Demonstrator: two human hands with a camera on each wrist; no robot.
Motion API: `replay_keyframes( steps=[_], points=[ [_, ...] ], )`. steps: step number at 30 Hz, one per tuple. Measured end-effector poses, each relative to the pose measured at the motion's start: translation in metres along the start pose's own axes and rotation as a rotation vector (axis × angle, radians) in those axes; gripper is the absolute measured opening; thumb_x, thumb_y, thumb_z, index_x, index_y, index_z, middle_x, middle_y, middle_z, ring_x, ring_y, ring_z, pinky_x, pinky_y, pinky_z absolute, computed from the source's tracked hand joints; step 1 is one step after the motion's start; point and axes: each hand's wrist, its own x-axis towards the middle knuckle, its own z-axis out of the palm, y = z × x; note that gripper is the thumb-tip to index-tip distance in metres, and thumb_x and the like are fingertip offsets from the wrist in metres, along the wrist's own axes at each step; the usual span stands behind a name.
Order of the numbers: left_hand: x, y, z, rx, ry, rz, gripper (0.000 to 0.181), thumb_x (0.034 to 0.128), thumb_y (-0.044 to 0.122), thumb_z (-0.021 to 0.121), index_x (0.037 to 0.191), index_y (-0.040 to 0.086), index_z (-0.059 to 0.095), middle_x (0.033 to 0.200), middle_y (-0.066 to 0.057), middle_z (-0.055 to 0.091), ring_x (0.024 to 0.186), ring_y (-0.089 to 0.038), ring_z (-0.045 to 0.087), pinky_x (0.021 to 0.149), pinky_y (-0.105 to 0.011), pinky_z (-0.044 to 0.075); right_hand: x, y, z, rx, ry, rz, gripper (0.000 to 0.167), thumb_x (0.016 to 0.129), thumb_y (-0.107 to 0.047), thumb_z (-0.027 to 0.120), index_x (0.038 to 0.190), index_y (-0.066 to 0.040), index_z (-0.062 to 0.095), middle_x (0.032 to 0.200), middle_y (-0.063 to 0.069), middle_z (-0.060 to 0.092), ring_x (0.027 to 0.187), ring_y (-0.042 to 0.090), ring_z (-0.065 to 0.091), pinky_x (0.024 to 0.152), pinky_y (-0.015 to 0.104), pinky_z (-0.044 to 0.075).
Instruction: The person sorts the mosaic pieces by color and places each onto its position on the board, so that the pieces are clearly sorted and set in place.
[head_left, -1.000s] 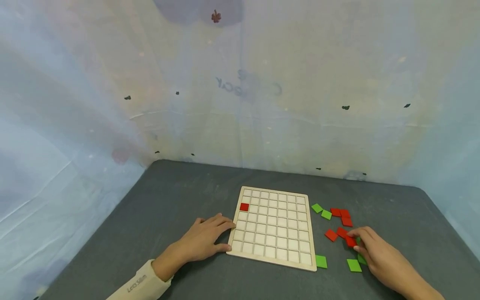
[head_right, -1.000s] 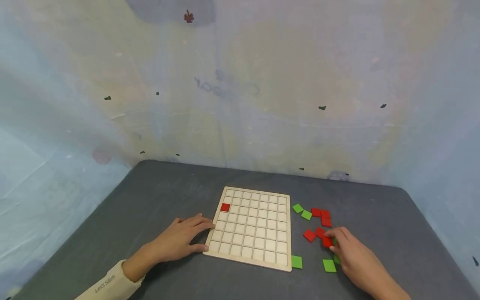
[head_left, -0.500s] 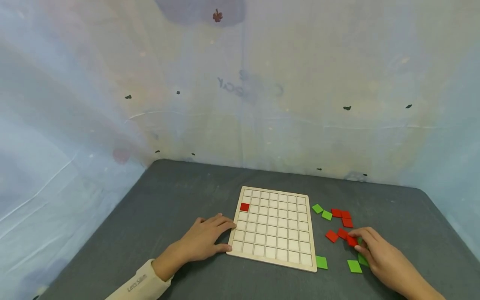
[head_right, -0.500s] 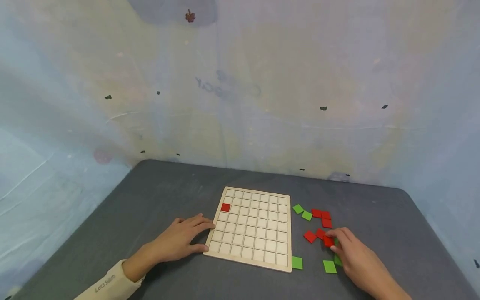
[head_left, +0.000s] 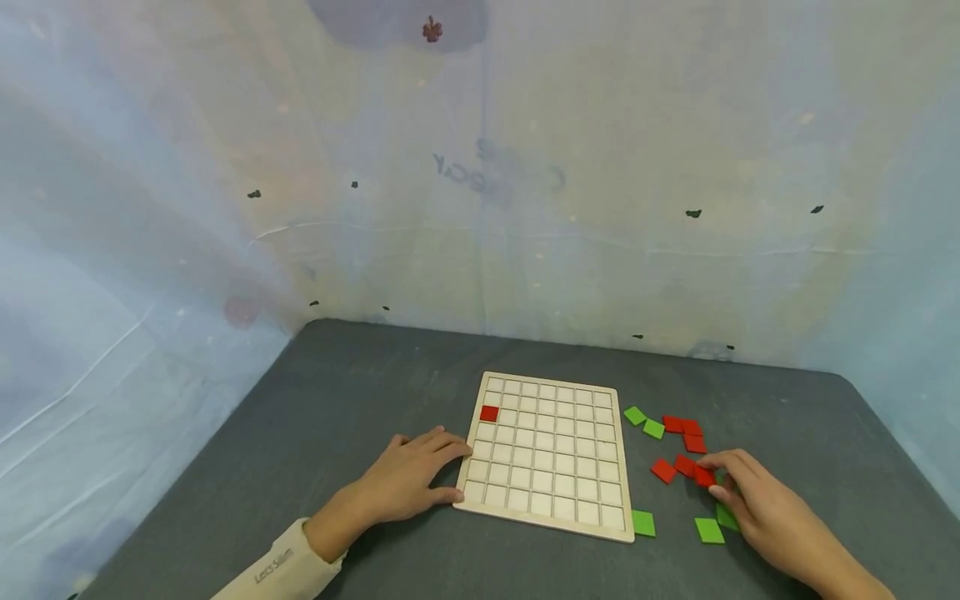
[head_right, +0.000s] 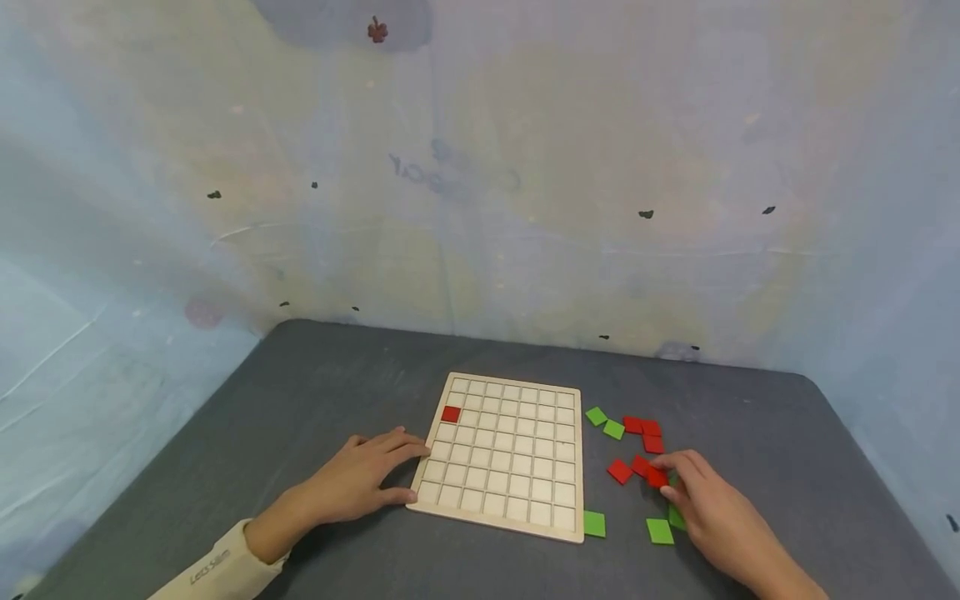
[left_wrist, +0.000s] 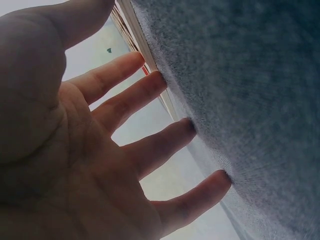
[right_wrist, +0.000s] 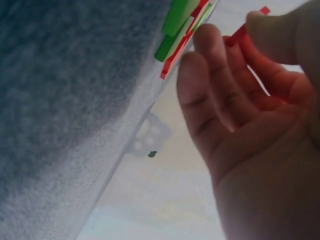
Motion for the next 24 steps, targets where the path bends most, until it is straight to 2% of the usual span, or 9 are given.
replay_keyframes(
  steps=[5, 9, 11, 18, 24],
  points=[
    [-0.001, -0.001, 0.002, 0.013, 0.007, 0.006, 0.058, 0.0912, 0.052, 0.066, 0.143, 0.028, 0.053, 0.147, 0.006, 0.051, 0.145, -0.031, 0.039, 0.100, -0.065, 0.036, 0.000, 0.000, 0.002, 0.069, 0.014, -0.039, 0.033, 0.088, -0.007, 0.074, 0.117, -0.015, 0.061, 0.107, -0.004, 0.058, 0.078, -0.011, 0.046, 0.059, 0.022, 0.043],
    [-0.001, -0.001, 0.003, 0.024, 0.008, 0.001, 0.058, 0.0913, 0.052, 0.065, 0.143, 0.028, 0.052, 0.147, 0.006, 0.050, 0.145, -0.031, 0.039, 0.101, -0.064, 0.036, 0.003, -0.001, 0.003, 0.142, 0.008, -0.045, 0.033, 0.089, -0.006, 0.072, 0.119, -0.014, 0.061, 0.107, -0.003, 0.060, 0.081, -0.009, 0.051, 0.060, 0.022, 0.045],
    [-0.001, -0.001, 0.002, 0.025, 0.003, -0.002, 0.059, 0.0913, 0.053, 0.065, 0.143, 0.028, 0.052, 0.148, 0.006, 0.050, 0.145, -0.031, 0.039, 0.101, -0.064, 0.036, 0.005, -0.003, 0.003, 0.146, 0.004, -0.035, 0.032, 0.090, -0.008, 0.072, 0.120, -0.015, 0.061, 0.106, -0.005, 0.059, 0.082, -0.010, 0.051, 0.060, 0.022, 0.045],
    [-0.001, -0.001, -0.001, 0.023, -0.006, -0.008, 0.059, 0.0914, 0.052, 0.065, 0.144, 0.028, 0.052, 0.148, 0.005, 0.050, 0.145, -0.032, 0.039, 0.102, -0.065, 0.036, 0.011, -0.020, 0.007, 0.052, 0.000, -0.025, 0.032, 0.089, -0.011, 0.074, 0.117, -0.018, 0.061, 0.102, -0.008, 0.057, 0.074, -0.009, 0.043, 0.058, 0.021, 0.039],
    [0.001, 0.001, 0.000, 0.024, -0.012, -0.017, 0.059, 0.0911, 0.053, 0.065, 0.143, 0.028, 0.052, 0.148, 0.006, 0.050, 0.145, -0.031, 0.039, 0.102, -0.065, 0.036, 0.019, -0.035, 0.008, -0.096, -0.049, -0.014, 0.031, 0.090, -0.021, 0.075, 0.117, -0.022, 0.062, 0.111, -0.007, 0.061, 0.073, -0.002, 0.050, 0.061, 0.025, 0.044]
  ],
)
